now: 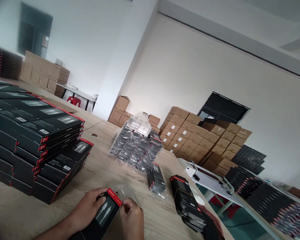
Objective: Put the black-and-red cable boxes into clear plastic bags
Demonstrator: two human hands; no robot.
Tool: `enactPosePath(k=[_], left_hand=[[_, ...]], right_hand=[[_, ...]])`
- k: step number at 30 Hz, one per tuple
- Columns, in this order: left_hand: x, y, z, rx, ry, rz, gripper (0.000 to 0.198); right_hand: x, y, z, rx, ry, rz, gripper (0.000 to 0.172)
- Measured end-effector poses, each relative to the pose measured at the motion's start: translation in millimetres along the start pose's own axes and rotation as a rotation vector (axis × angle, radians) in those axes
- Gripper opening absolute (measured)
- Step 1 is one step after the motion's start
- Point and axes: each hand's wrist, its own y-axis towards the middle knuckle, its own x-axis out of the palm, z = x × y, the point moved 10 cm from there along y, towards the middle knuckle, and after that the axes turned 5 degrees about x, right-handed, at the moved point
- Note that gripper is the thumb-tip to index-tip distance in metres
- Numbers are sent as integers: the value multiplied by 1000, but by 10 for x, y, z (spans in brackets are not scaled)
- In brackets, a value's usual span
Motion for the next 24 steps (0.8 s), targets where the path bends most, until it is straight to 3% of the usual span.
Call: enactPosePath(k=[5,11,18,21,24], left_hand=[[-11,-5,108,12,24,-42,36],[-52,-7,96,-8,15,-9,40],[49,-35,138,8,-43,-146,39],[100,-61,92,-21,-50,-208,42],[187,-101,58,-36,-69,-281,44]], right_hand=[[-26,-7,-1,84,170,34,21],[-6,2,33,123,277,30,21],[17,27,211,239,457,17,30],[79,39,307,233,412,8,33],[67,39,312,149,228,44,21]])
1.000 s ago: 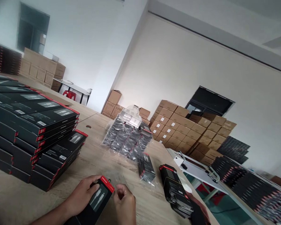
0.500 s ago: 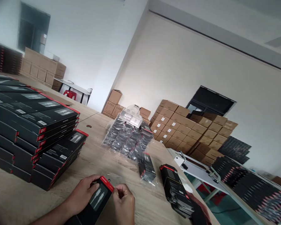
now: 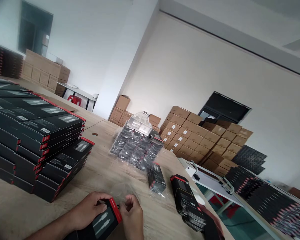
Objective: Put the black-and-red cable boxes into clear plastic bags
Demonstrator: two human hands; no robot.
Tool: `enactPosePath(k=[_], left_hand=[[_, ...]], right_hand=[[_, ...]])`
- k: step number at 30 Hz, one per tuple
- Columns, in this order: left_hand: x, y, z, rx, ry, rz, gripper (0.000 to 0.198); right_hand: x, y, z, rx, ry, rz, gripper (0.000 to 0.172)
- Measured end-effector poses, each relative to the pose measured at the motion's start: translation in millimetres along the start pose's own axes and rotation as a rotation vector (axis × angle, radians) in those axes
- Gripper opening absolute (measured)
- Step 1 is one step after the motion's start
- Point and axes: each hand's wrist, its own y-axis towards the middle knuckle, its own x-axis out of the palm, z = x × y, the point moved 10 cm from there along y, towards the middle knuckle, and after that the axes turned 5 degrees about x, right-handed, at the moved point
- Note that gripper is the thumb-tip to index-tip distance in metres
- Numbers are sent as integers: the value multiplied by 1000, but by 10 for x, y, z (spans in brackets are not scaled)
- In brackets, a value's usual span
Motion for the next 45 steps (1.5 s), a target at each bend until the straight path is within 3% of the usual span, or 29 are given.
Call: enactPosePath(k=[5,12,20,24,28,31,37,40,45], left_hand=[[40,-16,-37,-22,-21,4,42],[-13,2,-162,-88,-55,70,45],[-113,35,-25,7,-38,89,34],[-134,33,-19,-8,-37,101,39],[-187,31,-155,-56,2,181,44],[-159,51,-207,-44,8,168,42],[-149,35,-171,-38,8,145,39],[-127,13,-99,-16,20,120,38],[25,-3,17,28,-5,-14,37]], right_hand=[[-94,-36,-121,-112,-207,59,25],[-68,-95,-263,-171,-115,29,24],[-42,-148,-362,-236,-113,13,25],[-49,-92,-262,-198,-192,30,23],[-83,-25,-115,-103,-219,59,22],[-95,-5,-31,-5,-72,31,23],[102,-103,115,275,317,-176,40],[134,-109,56,245,360,-182,46],[-85,-27,-33,82,120,41,22]])
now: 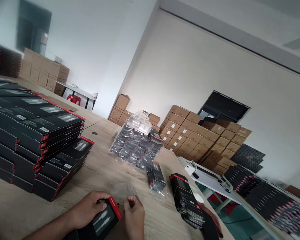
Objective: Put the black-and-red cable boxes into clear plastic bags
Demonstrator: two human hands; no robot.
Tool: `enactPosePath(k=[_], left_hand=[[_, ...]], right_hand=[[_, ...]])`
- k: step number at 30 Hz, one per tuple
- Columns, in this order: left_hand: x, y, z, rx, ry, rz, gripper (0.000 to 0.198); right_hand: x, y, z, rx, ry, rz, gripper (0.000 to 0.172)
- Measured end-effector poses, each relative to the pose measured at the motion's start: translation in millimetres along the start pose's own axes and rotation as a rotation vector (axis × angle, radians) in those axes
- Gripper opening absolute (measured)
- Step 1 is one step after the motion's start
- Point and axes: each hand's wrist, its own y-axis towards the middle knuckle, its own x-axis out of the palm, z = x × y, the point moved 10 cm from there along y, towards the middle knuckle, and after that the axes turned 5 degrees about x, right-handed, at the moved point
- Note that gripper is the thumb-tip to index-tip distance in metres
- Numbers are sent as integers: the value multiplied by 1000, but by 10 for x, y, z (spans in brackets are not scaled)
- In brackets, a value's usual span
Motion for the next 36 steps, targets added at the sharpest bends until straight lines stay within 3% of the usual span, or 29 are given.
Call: enactPosePath(k=[5,12,20,29,36], left_hand=[[-33,13,6,-8,-45,56,38],[-101,47,64,23,-188,128,38],[-224,30,138,36,-62,248,39],[-323,10,-122,-40,15,386,40],[-335,-11,103,22,10,357,31]], right_hand=[[-105,4,-55,-23,-47,55,18],[-10,-32,-76,97,95,-36,23],[132,-70,-52,113,43,-118,13],[95,-136,-289,-178,-25,8,20],[103,-141,-305,-123,74,-37,28]])
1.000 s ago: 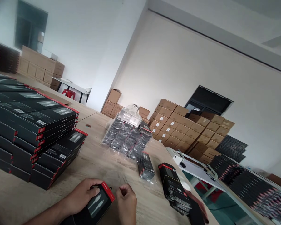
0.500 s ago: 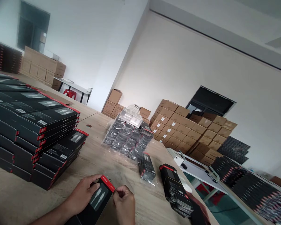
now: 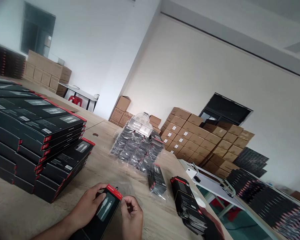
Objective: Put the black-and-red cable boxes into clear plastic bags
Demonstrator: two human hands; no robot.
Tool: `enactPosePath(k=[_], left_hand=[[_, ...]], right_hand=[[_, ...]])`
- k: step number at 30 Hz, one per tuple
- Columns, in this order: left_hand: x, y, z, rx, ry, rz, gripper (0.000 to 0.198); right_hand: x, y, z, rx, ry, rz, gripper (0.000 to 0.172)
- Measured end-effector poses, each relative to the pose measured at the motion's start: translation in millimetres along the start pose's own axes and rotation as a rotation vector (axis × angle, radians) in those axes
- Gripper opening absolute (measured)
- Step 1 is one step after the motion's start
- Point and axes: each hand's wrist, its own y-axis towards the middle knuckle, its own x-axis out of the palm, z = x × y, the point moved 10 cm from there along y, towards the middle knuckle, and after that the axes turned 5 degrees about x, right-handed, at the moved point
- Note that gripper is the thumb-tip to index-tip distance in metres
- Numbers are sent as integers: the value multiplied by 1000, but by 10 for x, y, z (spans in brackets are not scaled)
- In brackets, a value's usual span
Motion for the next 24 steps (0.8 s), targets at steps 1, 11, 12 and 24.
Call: enactPosePath(k=[1,11,12,24], left_hand=[[-4,-1,35,10,-12,-5,29],[-17,-3,132,74,-188,12,22],[-17,-14,187,91,-219,14,21],[-207,-21,688,189,-130,-199,15]], right_hand=[[-7,1,-9,2,11,2,28],[221,-17,175,204,255,-173,41],[210,-22,145,201,284,-167,39],[26,-158,-295,-26,192,-202,51]])
